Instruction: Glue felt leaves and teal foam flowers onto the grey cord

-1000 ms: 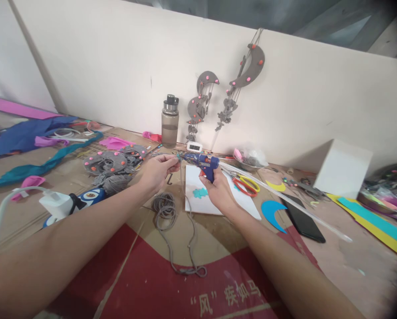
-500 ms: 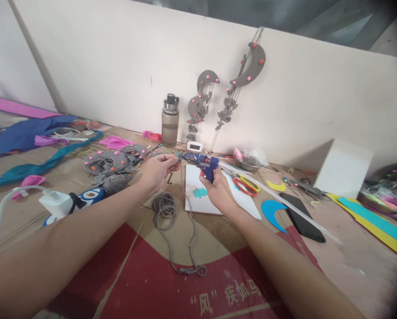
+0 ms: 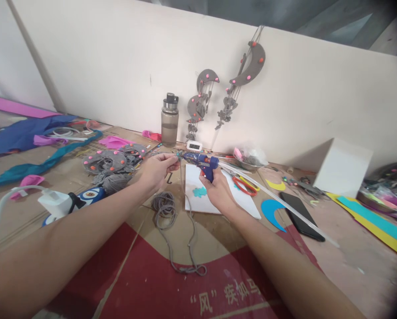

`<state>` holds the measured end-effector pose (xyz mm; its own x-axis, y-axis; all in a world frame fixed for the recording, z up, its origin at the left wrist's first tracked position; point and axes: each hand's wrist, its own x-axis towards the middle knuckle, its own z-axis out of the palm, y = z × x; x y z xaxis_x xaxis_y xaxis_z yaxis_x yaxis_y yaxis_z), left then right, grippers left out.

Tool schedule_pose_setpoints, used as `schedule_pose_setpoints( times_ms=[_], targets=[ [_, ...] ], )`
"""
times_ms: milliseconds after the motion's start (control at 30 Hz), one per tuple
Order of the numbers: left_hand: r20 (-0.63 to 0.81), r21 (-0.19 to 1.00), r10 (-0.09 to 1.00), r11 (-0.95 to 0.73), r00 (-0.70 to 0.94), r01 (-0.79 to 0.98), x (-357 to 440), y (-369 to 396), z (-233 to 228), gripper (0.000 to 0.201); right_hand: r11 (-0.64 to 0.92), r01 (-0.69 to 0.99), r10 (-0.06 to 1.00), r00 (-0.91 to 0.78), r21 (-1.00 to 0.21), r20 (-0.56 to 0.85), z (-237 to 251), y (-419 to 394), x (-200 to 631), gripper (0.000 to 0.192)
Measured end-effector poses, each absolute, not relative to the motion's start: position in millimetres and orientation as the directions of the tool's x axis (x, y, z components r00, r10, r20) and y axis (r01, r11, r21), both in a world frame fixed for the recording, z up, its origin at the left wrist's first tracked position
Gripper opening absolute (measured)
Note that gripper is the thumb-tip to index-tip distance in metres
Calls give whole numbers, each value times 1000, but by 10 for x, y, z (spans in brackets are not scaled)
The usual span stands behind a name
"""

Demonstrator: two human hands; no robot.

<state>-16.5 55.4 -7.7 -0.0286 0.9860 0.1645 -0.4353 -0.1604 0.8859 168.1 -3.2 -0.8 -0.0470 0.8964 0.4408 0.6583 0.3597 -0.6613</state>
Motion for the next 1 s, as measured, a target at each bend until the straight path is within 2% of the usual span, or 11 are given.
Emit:
schedule_pose_setpoints(
  times_ms=[267,367,500,567,633,733,867,1000],
  targets=[
    [158,891,987,-152,-23,-428,-177,561,-81,22,384,600,890,-38,-702,454,-34,-13,1678,19],
    [138,886,990,-141,-40,-442,-189,575,-86,21,386,428,907,-15,-817,420,-56,26,1680,23],
    [143,882,987,-158,-66,-444,-200,588,-93,19,305,190,950,15,-933,313,-99,150,1769,23],
    [148,883,987,-161,-65,-441,-197,585,-96,19,244,265,963,49,-933,266,-145,248,1862,20],
    [144,886,988,-153,-52,-437,-188,572,-97,20,152,462,969,102,-874,223,-200,349,1967,13],
    [136,895,991,-128,-13,-427,-164,537,-93,21,99,594,964,142,-799,225,-257,457,2083,9],
    [146,915,989,-127,22,-384,-132,493,-94,22,108,699,940,160,-706,302,-245,460,2110,17],
    [231,933,973,-214,26,-289,-109,465,-107,21,132,861,835,170,-490,524,-166,350,2032,21]
  ],
)
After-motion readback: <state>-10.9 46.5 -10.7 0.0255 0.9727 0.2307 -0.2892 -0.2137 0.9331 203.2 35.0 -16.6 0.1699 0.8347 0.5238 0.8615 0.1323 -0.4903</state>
